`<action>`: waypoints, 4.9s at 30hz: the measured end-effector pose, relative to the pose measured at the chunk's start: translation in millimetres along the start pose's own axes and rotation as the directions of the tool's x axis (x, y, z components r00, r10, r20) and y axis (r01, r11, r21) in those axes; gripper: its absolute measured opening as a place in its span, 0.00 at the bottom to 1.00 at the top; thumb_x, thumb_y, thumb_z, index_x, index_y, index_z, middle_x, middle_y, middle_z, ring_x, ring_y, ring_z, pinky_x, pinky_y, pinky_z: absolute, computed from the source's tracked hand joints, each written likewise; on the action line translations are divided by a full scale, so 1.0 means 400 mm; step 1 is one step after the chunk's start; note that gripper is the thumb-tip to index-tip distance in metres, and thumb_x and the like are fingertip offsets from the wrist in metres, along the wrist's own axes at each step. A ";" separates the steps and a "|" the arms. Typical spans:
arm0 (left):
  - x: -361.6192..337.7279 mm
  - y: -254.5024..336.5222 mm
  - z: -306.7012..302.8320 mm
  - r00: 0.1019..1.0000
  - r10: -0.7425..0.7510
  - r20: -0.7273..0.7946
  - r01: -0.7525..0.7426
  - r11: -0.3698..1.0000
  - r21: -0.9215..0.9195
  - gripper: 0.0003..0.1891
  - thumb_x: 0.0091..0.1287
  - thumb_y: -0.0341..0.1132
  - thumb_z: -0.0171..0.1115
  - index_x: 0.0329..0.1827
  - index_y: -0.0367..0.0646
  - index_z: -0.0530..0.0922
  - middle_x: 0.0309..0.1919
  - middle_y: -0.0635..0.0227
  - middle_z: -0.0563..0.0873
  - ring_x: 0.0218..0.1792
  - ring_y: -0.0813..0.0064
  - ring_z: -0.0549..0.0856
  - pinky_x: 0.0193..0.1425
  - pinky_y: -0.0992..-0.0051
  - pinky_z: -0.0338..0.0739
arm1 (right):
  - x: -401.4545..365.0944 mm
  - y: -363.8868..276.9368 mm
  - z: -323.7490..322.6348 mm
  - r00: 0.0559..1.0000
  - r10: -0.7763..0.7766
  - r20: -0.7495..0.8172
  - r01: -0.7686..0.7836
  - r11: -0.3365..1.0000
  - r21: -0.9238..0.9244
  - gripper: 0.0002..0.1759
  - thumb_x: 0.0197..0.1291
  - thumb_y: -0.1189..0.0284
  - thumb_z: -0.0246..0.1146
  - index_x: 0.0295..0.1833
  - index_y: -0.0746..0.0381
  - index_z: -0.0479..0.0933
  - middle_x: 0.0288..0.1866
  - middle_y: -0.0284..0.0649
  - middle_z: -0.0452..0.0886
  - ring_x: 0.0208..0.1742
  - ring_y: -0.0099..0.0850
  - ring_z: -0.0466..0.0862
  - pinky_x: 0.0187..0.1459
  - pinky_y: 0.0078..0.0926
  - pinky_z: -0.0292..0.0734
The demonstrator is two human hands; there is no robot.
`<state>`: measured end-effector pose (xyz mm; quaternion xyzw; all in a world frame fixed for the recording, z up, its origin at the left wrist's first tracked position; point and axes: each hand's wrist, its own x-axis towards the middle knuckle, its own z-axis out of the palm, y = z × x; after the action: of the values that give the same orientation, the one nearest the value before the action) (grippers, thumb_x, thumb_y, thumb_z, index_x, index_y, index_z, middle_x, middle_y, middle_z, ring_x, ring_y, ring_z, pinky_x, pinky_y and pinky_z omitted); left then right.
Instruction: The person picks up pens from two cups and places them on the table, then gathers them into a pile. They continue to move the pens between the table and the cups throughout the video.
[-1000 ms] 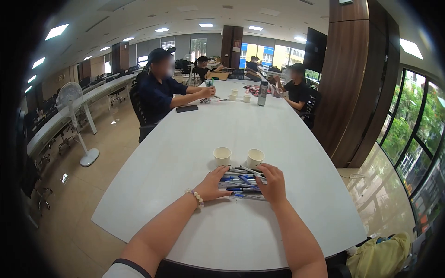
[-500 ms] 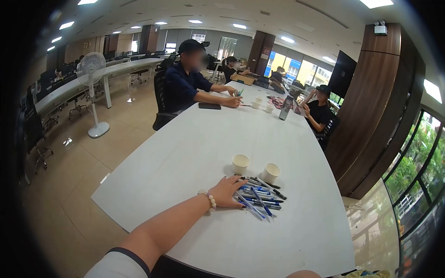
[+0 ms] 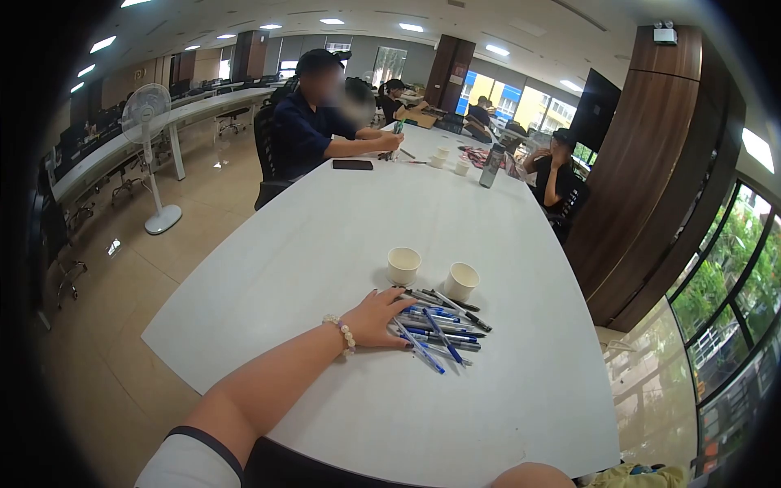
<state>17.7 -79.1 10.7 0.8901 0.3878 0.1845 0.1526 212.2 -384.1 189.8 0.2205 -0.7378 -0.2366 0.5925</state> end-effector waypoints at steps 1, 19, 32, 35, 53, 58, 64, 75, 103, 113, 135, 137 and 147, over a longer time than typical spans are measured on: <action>0.000 0.002 0.002 1.000 0.002 -0.005 -0.002 1.000 -0.002 0.44 0.51 0.57 0.66 0.69 0.49 0.59 0.68 0.50 0.57 0.70 0.54 0.55 0.74 0.55 0.45 | 0.005 0.006 -0.001 0.997 -0.071 -0.022 0.069 0.994 -0.087 0.12 0.54 0.77 0.50 0.21 0.57 0.58 0.17 0.26 0.60 0.19 0.20 0.63 0.24 0.17 0.59; -0.001 0.008 -0.006 0.999 0.002 -0.042 -0.002 1.000 -0.002 0.40 0.52 0.52 0.68 0.67 0.47 0.63 0.68 0.50 0.59 0.66 0.48 0.61 0.70 0.59 0.57 | -0.072 0.156 0.135 0.645 0.500 0.577 -0.535 0.836 -0.127 0.16 0.47 0.74 0.61 0.45 0.54 0.74 0.45 0.34 0.79 0.39 0.28 0.78 0.43 0.25 0.70; -0.001 0.015 -0.017 0.999 -0.034 0.010 0.034 0.999 -0.023 0.41 0.54 0.56 0.64 0.69 0.48 0.61 0.69 0.51 0.58 0.69 0.53 0.59 0.73 0.56 0.48 | -0.104 0.173 0.142 0.885 0.283 0.371 -0.211 0.952 -0.222 0.17 0.50 0.75 0.60 0.45 0.47 0.71 0.44 0.35 0.80 0.34 0.29 0.79 0.35 0.28 0.72; -0.002 0.019 -0.021 0.999 -0.039 0.020 0.039 0.999 -0.024 0.41 0.54 0.56 0.64 0.69 0.48 0.61 0.69 0.51 0.57 0.69 0.53 0.58 0.73 0.57 0.47 | -0.113 0.162 0.170 0.910 0.338 0.240 -0.298 0.936 -0.188 0.17 0.51 0.71 0.62 0.47 0.47 0.69 0.44 0.36 0.80 0.34 0.29 0.78 0.34 0.28 0.71; -0.001 0.018 -0.020 0.999 -0.048 0.025 0.048 0.999 -0.023 0.41 0.53 0.54 0.66 0.69 0.49 0.60 0.69 0.51 0.57 0.70 0.54 0.56 0.74 0.58 0.47 | -0.009 0.160 0.000 0.551 0.047 0.833 -0.818 0.227 0.528 0.06 0.47 0.70 0.60 0.24 0.58 0.72 0.29 0.34 0.75 0.33 0.32 0.76 0.36 0.29 0.69; -0.003 0.020 -0.021 0.999 -0.034 0.029 0.035 0.999 -0.025 0.41 0.53 0.53 0.66 0.68 0.47 0.61 0.69 0.50 0.58 0.70 0.55 0.56 0.73 0.58 0.47 | -0.012 0.160 0.031 0.667 0.009 0.745 -0.740 0.133 0.660 0.09 0.43 0.70 0.60 0.16 0.56 0.68 0.19 0.34 0.68 0.27 0.32 0.72 0.33 0.29 0.66; -0.004 0.017 -0.022 1.000 -0.020 0.015 0.021 0.999 -0.044 0.39 0.53 0.52 0.66 0.67 0.47 0.63 0.69 0.50 0.58 0.71 0.55 0.55 0.73 0.58 0.47 | -0.031 0.087 0.039 0.827 0.163 0.538 -0.562 0.259 0.786 0.06 0.44 0.74 0.59 0.19 0.57 0.72 0.20 0.36 0.71 0.28 0.34 0.74 0.34 0.33 0.69; -0.006 0.026 -0.028 0.998 -0.049 0.025 0.050 0.998 -0.040 0.38 0.53 0.51 0.67 0.66 0.46 0.65 0.69 0.50 0.58 0.71 0.55 0.55 0.73 0.61 0.48 | -0.011 0.109 0.024 0.812 0.062 0.580 -0.569 0.304 0.764 0.05 0.45 0.78 0.57 0.21 0.60 0.73 0.22 0.37 0.75 0.29 0.35 0.76 0.36 0.35 0.71; -0.003 0.017 -0.020 1.000 -0.019 0.020 0.020 1.000 -0.021 0.39 0.53 0.51 0.68 0.67 0.46 0.64 0.68 0.50 0.59 0.70 0.54 0.56 0.73 0.58 0.48 | -0.012 0.098 0.021 0.786 0.110 0.609 -0.611 0.289 0.737 0.05 0.46 0.77 0.57 0.21 0.61 0.73 0.21 0.37 0.73 0.27 0.35 0.74 0.33 0.33 0.70; 0.002 0.017 -0.021 1.000 -0.004 -0.016 0.004 1.000 -0.006 0.40 0.52 0.54 0.67 0.66 0.46 0.65 0.68 0.49 0.60 0.69 0.53 0.58 0.72 0.57 0.49 | -0.009 0.166 -0.027 0.696 0.011 0.718 -0.696 0.257 0.670 0.05 0.50 0.71 0.58 0.25 0.60 0.72 0.25 0.34 0.73 0.30 0.29 0.75 0.36 0.31 0.70; 0.003 0.003 -0.006 1.000 0.014 -0.005 -0.014 1.000 0.005 0.32 0.60 0.45 0.62 0.67 0.47 0.65 0.68 0.47 0.60 0.69 0.52 0.59 0.72 0.58 0.51 | -0.095 0.132 0.134 0.927 0.109 0.359 0.103 0.847 -0.522 0.07 0.51 0.72 0.56 0.37 0.59 0.72 0.33 0.33 0.73 0.32 0.26 0.73 0.35 0.25 0.67; 0.006 0.008 -0.009 1.000 0.014 -0.004 -0.014 1.000 0.006 0.31 0.60 0.45 0.61 0.67 0.47 0.66 0.67 0.47 0.60 0.69 0.52 0.59 0.72 0.58 0.51 | -0.090 0.126 0.112 0.905 0.139 0.402 0.080 0.873 -0.481 0.14 0.52 0.71 0.56 0.46 0.61 0.73 0.34 0.35 0.75 0.33 0.28 0.75 0.35 0.27 0.69; 0.001 -0.003 -0.012 1.000 -0.003 0.005 0.003 1.000 -0.004 0.31 0.58 0.43 0.62 0.66 0.46 0.67 0.67 0.48 0.60 0.66 0.49 0.62 0.71 0.61 0.55 | -0.411 0.425 0.021 0.556 0.830 -0.041 -0.306 0.159 -0.939 0.40 0.49 0.59 0.66 0.69 0.50 0.59 0.68 0.43 0.60 0.71 0.40 0.56 0.69 0.46 0.45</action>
<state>15.1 -77.4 14.5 0.8896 0.3884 0.1830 0.1556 229.4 -149.5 165.3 -0.4989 -0.6461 -0.3699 0.4436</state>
